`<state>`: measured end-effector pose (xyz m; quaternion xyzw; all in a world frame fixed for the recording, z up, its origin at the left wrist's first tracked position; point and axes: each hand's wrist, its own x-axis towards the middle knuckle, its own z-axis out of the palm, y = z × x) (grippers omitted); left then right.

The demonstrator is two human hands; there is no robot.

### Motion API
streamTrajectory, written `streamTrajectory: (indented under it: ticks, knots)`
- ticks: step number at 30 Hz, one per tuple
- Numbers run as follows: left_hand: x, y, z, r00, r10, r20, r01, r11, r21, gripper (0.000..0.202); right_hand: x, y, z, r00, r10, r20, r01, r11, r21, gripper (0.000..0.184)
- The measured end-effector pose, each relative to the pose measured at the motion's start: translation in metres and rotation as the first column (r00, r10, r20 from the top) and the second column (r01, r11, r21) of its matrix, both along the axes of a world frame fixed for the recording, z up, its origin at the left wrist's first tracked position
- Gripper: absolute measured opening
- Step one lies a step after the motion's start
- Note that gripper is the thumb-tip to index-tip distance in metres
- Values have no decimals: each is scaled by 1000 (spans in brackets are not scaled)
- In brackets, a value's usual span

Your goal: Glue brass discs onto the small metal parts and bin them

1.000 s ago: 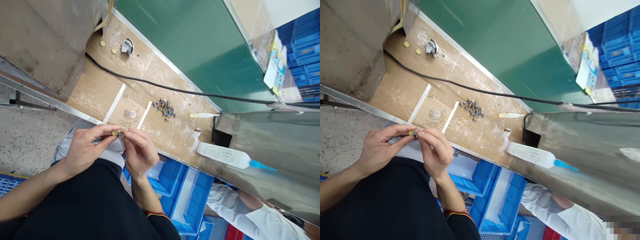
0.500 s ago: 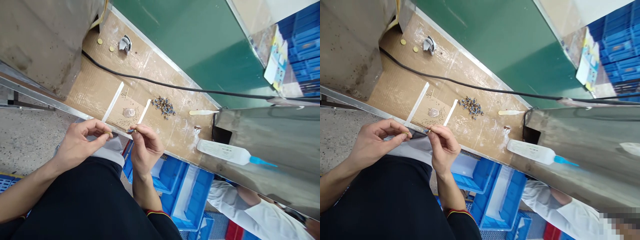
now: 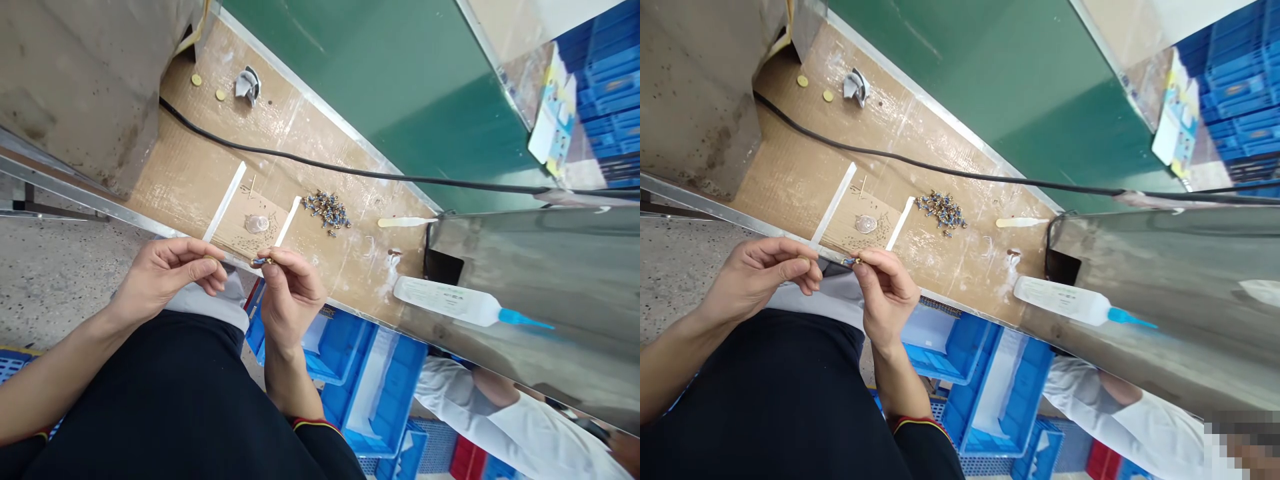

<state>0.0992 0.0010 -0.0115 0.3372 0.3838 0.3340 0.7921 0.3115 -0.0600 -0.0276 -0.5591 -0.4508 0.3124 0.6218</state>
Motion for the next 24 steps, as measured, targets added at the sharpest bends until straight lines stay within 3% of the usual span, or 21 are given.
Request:
streamTrajectory:
  ticks: [3, 7, 11, 16, 24]
  knots:
    - [-1, -3, 2, 993, 32, -114, -26, 998, 58, 26, -1, -1, 1, 1000, 4, 3, -4, 1000, -21, 16]
    - [0, -6, 10, 973, 30, -230, -7, 995, 101, 26, -3, -1, 5, 999, 13, 46, -13, 1000, 14, 18]
    - [2, -9, 16, 967, -28, -255, 63, 989, 132, 24, -5, -1, 11, 977, 31, 209, -49, 996, 78, 23]
    - [0, -14, 18, 936, -31, -350, 141, 946, 293, 27, -9, -1, 13, 919, 50, 390, -126, 977, 172, 38]
    - [2, -19, 19, 916, 22, -401, 174, 878, 446, 32, -12, -2, 12, 895, 46, 444, -150, 968, 202, 43]
